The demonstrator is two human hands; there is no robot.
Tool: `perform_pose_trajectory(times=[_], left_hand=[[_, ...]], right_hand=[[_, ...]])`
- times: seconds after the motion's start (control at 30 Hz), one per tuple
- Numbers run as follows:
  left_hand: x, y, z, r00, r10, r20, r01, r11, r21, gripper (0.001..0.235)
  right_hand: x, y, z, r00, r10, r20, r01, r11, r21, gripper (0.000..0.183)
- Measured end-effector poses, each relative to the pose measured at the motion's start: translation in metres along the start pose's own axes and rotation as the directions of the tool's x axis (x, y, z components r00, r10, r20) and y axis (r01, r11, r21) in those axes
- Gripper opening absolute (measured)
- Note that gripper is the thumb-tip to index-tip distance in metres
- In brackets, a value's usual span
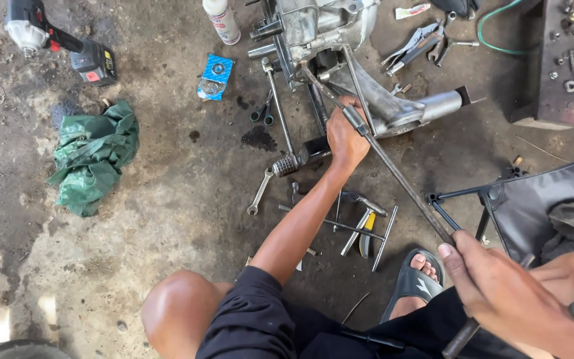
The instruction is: Tightening and adjusting bolts on a motorcycle engine using a T-handle wrench and other hand tools.
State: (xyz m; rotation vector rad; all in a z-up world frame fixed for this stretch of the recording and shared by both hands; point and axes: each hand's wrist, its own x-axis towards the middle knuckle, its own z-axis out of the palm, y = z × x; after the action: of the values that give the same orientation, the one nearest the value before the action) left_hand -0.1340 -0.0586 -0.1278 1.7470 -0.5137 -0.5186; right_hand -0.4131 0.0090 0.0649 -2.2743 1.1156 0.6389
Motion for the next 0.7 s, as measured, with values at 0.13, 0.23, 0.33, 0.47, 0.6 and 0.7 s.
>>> perform_pose_trajectory(times=[0.13, 0.23, 0.33, 0.47, 0.6, 0.7], left_hand=[[0.004, -0.020, 0.004, 0.982, 0.186, -0.038, -0.184, 0.982, 0.048, 0.006], [0.002, -0.018, 0.003, 0.968, 0.246, -0.046, -0.246, 0.969, 0.010, 0.008], [0.000, -0.007, -0.002, 0.981, 0.190, -0.027, -0.191, 0.981, -0.043, 0.019], [0.000, -0.003, -0.009, 0.981, 0.193, 0.015, -0.189, 0.972, -0.137, 0.019], [0.000, -0.006, -0.008, 0.988, 0.154, 0.018, -0.152, 0.984, -0.097, 0.023], [-0.006, 0.006, -0.015, 0.993, 0.103, 0.056, -0.097, 0.991, -0.094, 0.024]], right_hand=[[0.000, 0.002, -0.031, 0.987, 0.108, 0.119, -0.108, 0.994, -0.009, 0.031], [0.012, 0.032, -0.054, 0.995, 0.052, 0.082, -0.049, 0.998, -0.035, 0.035], [0.025, 0.049, -0.072, 0.998, 0.053, -0.034, -0.060, 0.968, -0.244, 0.035], [0.035, 0.053, -0.081, 0.979, -0.041, -0.198, -0.060, 0.875, -0.480, 0.042], [0.044, 0.080, -0.074, 0.904, -0.224, -0.364, 0.064, 0.912, -0.405, 0.025], [0.066, 0.118, -0.078, 0.859, -0.342, -0.381, 0.245, 0.928, -0.280, 0.031]])
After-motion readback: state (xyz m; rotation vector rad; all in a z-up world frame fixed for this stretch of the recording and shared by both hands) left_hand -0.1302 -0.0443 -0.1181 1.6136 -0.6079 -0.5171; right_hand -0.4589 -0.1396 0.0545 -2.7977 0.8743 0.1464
